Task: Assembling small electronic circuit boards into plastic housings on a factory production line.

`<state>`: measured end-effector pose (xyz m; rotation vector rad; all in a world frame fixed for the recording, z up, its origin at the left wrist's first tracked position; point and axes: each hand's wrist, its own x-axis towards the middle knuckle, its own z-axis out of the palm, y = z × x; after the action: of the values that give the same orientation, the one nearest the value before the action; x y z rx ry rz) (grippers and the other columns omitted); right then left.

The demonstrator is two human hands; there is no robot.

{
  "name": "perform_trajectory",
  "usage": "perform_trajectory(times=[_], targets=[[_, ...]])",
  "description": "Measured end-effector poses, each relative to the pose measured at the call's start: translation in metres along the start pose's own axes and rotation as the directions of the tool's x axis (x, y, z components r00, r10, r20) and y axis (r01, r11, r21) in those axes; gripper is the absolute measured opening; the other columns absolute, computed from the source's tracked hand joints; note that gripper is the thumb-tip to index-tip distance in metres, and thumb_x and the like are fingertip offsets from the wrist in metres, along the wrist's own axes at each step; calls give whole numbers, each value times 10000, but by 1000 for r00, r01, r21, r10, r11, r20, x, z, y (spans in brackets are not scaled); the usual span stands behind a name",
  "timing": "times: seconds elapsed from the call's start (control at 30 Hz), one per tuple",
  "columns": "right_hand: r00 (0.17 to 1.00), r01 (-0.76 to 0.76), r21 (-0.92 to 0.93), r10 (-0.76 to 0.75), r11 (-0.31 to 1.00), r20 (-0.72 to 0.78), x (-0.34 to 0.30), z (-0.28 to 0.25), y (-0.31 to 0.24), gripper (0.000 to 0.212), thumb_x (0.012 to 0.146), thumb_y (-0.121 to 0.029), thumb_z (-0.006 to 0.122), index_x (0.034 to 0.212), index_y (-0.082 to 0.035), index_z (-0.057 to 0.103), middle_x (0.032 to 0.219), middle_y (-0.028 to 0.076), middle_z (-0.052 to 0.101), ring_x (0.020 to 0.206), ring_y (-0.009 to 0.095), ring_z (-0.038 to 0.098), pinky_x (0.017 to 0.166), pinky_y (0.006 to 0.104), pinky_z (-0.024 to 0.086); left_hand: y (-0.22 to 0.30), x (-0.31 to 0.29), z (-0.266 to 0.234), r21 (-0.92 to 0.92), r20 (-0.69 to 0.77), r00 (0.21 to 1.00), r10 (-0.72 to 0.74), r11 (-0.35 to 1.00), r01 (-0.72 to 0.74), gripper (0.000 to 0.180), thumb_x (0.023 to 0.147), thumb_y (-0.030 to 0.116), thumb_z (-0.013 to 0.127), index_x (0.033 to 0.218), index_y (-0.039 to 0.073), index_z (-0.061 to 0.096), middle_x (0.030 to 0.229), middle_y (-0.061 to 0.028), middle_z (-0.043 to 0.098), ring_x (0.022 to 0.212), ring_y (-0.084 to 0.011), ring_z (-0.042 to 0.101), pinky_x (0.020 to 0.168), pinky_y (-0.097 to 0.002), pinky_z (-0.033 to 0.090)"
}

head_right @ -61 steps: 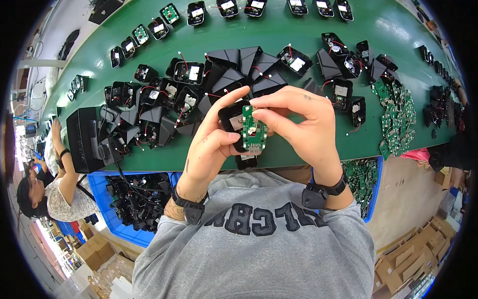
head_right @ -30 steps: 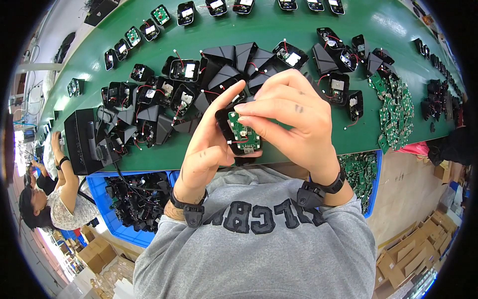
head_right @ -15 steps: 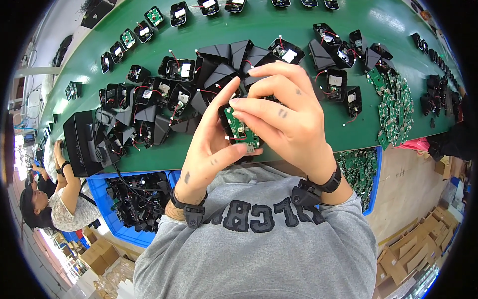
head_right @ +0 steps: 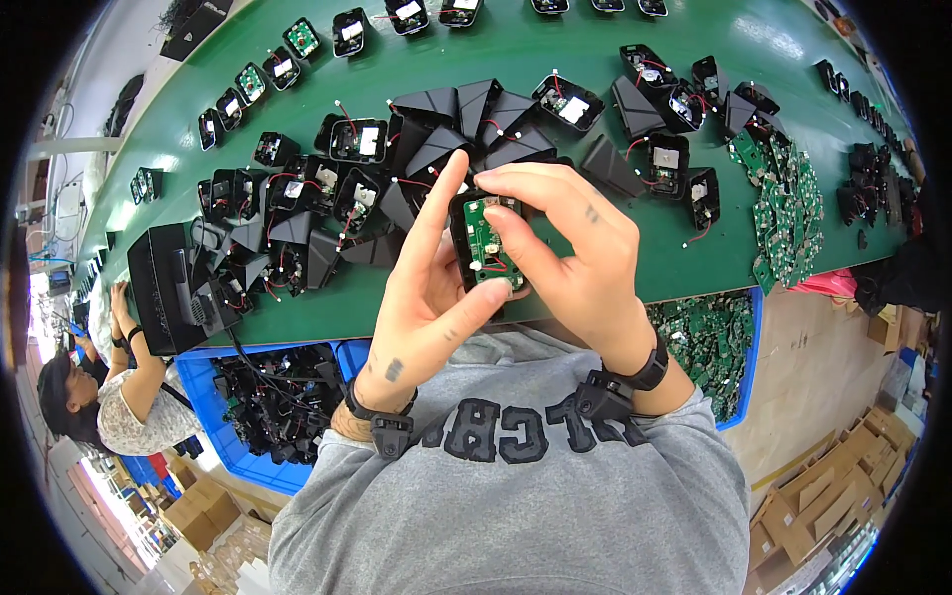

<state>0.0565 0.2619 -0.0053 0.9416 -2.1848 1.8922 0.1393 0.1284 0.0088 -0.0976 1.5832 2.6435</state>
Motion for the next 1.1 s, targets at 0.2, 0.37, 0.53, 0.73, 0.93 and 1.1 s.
perform_trajectory(times=[0.2, 0.37, 0.53, 0.73, 0.93, 1.1], targets=[[992, 128, -71, -128, 989, -1, -1, 0, 0, 250, 756, 34, 705, 1001, 11, 660, 1016, 135, 672, 905, 234, 660, 754, 299, 537, -4, 0, 2, 72, 6, 998, 70, 995, -70, 854, 837, -98, 563, 1519, 61, 73, 1403, -90, 375, 1205, -186, 461, 984, -338, 438], [974, -220, 160, 208, 962, 89, -7, 1, -6, 312, 823, -44, 670, 1124, 18, 617, 1082, 119, 645, 975, 188, 630, 853, 292, 505, -7, -1, 1, -16, -1, 1000, 13, 1000, -13, 809, 862, -101, 518, 1523, 99, 96, 1374, -82, 406, 1185, -181, 477, 968, -359, 470], [862, -507, 455, 421, 732, 283, -5, -7, -12, 409, 857, -60, 649, 1245, 14, 544, 1117, 81, 617, 1003, 134, 601, 894, 281, 486, -5, 0, 1, -56, 38, 999, 3, 998, -1, 711, 893, -108, 468, 1510, 56, 155, 1398, -51, 361, 1210, -123, 419, 970, -275, 440], [871, -481, 332, 399, 812, 286, -8, -13, -15, 512, 804, 3, 649, 1291, 39, 500, 1241, 117, 573, 1085, 161, 575, 923, 293, 463, -24, -5, -2, 27, 19, 994, 103, 994, -104, 472, 914, -64, 511, 1364, 24, 397, 1346, -70, 416, 1183, -146, 456, 991, -292, 401], [910, -344, 199, 274, 918, 310, -7, -8, -5, 498, 801, -15, 673, 1273, 25, 522, 1217, 94, 578, 1061, 152, 577, 920, 281, 451, -37, -2, -9, -1, -4, 973, 232, 973, -232, 411, 912, -56, 532, 1303, 42, 453, 1276, -52, 448, 1131, -136, 483, 978, -281, 394], [915, -373, 308, 292, 875, 278, -12, -5, -2, 475, 829, -29, 653, 1276, 40, 507, 1198, 97, 576, 1052, 148, 572, 913, 279, 452, -23, 0, -5, 64, -2, 995, 100, 993, -100, 373, 947, -16, 495, 1311, 50, 447, 1285, -54, 431, 1114, -139, 496, 927, -309, 517]])
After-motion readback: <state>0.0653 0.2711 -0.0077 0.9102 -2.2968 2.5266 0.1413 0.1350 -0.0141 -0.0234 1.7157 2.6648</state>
